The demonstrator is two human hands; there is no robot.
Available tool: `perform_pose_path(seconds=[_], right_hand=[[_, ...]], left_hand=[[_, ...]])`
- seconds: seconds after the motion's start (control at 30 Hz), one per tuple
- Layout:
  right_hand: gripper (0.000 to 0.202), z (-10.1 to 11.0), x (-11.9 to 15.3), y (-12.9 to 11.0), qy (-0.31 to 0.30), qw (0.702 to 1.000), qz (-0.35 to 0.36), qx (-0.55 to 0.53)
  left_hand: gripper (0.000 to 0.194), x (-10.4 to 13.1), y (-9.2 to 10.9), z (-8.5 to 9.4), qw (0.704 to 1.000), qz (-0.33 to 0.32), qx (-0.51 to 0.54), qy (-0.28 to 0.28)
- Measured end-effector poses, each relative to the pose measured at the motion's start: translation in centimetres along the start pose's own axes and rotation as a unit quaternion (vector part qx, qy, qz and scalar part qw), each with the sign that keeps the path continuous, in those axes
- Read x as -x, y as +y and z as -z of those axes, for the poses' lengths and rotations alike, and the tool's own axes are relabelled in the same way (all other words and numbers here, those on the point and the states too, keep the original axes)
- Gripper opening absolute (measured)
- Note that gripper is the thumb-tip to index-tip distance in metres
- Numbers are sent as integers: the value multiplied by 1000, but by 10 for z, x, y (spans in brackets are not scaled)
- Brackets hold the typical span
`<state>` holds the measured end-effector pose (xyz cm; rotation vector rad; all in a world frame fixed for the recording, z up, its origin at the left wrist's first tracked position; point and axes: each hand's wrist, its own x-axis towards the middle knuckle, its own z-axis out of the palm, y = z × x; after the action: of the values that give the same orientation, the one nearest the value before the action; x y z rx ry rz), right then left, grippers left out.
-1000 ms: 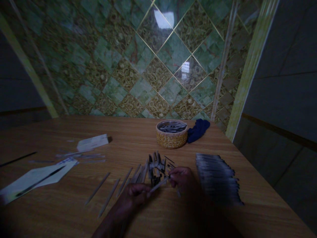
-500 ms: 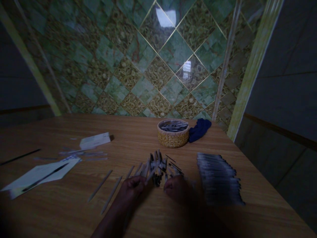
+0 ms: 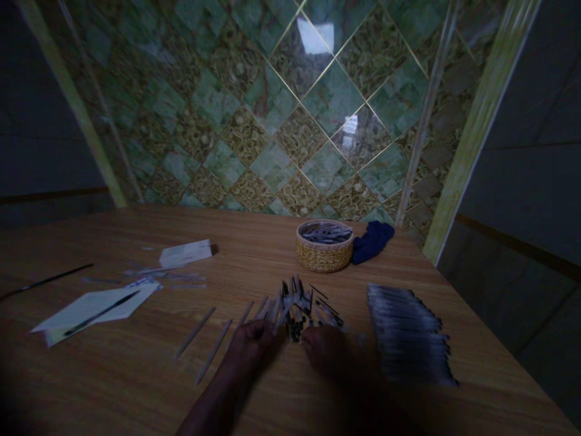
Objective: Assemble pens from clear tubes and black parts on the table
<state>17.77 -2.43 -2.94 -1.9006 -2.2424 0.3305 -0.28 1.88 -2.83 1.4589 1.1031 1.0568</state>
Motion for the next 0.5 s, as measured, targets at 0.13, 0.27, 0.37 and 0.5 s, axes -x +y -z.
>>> perform_pose_path(seconds=[0.13, 0.27, 0.37, 0.5], right_hand=[[28, -3, -11, -17, 9, 998, 26, 65], [24, -11, -24, -23, -14, 994, 28, 106], [24, -13, -27, -23, -9, 994, 26, 103], [21, -7, -24, -12, 28, 998, 39, 27]], left_hand=[[26, 0, 0, 2, 1000, -15, -16, -1], [27, 2, 0, 4, 1000, -4, -5, -6], [26, 2, 0, 4, 1000, -2, -13, -3], [24, 1, -3, 5, 1000, -19, -20, 6]])
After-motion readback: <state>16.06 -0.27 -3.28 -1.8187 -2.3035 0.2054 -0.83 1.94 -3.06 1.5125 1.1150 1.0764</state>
